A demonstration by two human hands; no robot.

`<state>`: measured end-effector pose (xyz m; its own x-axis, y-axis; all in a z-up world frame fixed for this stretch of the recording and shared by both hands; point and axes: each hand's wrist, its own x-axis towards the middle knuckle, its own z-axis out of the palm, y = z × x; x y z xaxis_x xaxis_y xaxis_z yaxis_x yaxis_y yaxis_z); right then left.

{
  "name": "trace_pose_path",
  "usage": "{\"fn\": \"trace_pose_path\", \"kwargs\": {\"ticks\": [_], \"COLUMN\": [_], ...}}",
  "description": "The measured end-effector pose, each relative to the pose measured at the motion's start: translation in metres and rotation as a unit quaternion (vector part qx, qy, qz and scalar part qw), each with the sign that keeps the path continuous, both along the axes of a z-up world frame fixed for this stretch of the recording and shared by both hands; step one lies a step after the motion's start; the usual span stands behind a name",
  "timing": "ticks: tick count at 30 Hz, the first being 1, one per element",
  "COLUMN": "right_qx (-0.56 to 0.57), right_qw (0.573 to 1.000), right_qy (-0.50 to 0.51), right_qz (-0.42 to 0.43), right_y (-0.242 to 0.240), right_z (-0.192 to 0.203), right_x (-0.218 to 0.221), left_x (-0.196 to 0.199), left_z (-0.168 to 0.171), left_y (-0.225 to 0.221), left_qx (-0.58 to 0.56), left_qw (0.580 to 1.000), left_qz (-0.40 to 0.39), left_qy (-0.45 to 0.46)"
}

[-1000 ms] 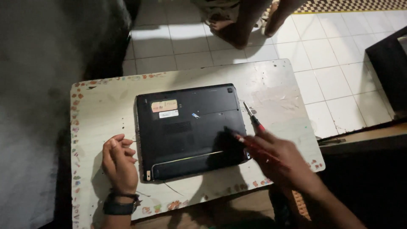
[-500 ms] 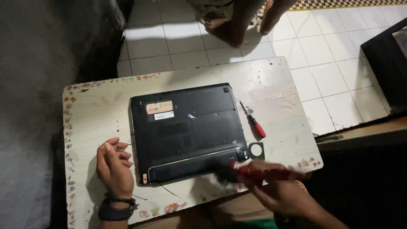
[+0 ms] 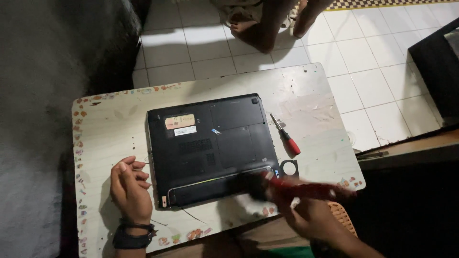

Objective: Cleaning a laptop keyboard with a brush and then unscrewing the back panel for repair.

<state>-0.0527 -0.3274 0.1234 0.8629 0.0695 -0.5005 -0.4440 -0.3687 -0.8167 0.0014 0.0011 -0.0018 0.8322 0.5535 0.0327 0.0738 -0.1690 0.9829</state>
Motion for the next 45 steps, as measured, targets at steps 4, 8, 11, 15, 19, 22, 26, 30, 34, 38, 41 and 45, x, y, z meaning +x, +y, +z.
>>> {"fn": "trace_pose_path", "kwargs": {"ticks": [4,8,11,15,19,22,26,30,34,38,41,45], "right_qx": [-0.334,-0.184,-0.083,-0.316,-0.350,-0.141,-0.364,-0.464,-0.115,-0.347,-0.264,0.021], "right_qw": [0.942,0.943,0.962,0.945,0.917,0.958,0.923,0.852,0.945,0.889,0.888,0.941], "right_qy": [-0.027,-0.094,-0.189,-0.080,-0.174,-0.194,-0.019,-0.213,-0.218,-0.227,-0.314,-0.190], "right_qz": [-0.003,0.262,0.180,0.031,0.079,0.158,0.121,0.118,0.213,0.194,0.206,0.281], "right_y": [-0.004,0.000,0.020,0.025,0.019,0.037,0.056,0.056,0.073,0.093,0.099,0.103], "right_z": [-0.024,-0.043,-0.024,0.002,-0.034,-0.019,-0.026,-0.028,-0.024,-0.025,-0.027,-0.020], "right_x": [0.019,-0.012,0.000,0.021,0.011,0.006,0.023,0.029,0.019,0.043,0.040,0.029], "left_x": [0.001,0.002,-0.001,0.001,0.001,0.002,0.000,0.001,0.003,0.003,0.003,0.006], "left_z": [-0.004,0.001,0.003,0.001,0.007,0.004,0.007,0.008,0.007,0.005,0.005,0.005], "left_y": [0.001,-0.001,0.000,0.003,-0.002,-0.002,0.000,-0.001,-0.001,0.002,0.001,0.002], "left_qx": [-0.020,-0.004,-0.005,-0.027,-0.002,-0.006,-0.018,-0.035,-0.038,-0.049,-0.048,-0.015], "left_qw": [1.000,1.000,1.000,1.000,1.000,1.000,1.000,0.999,0.999,0.998,0.998,1.000], "left_qz": [-0.005,-0.005,-0.002,-0.005,0.005,0.005,0.011,0.013,0.017,0.018,0.010,0.014], "left_qy": [-0.009,0.004,0.012,0.013,0.024,0.017,0.014,0.031,0.018,0.020,0.031,0.023]}}
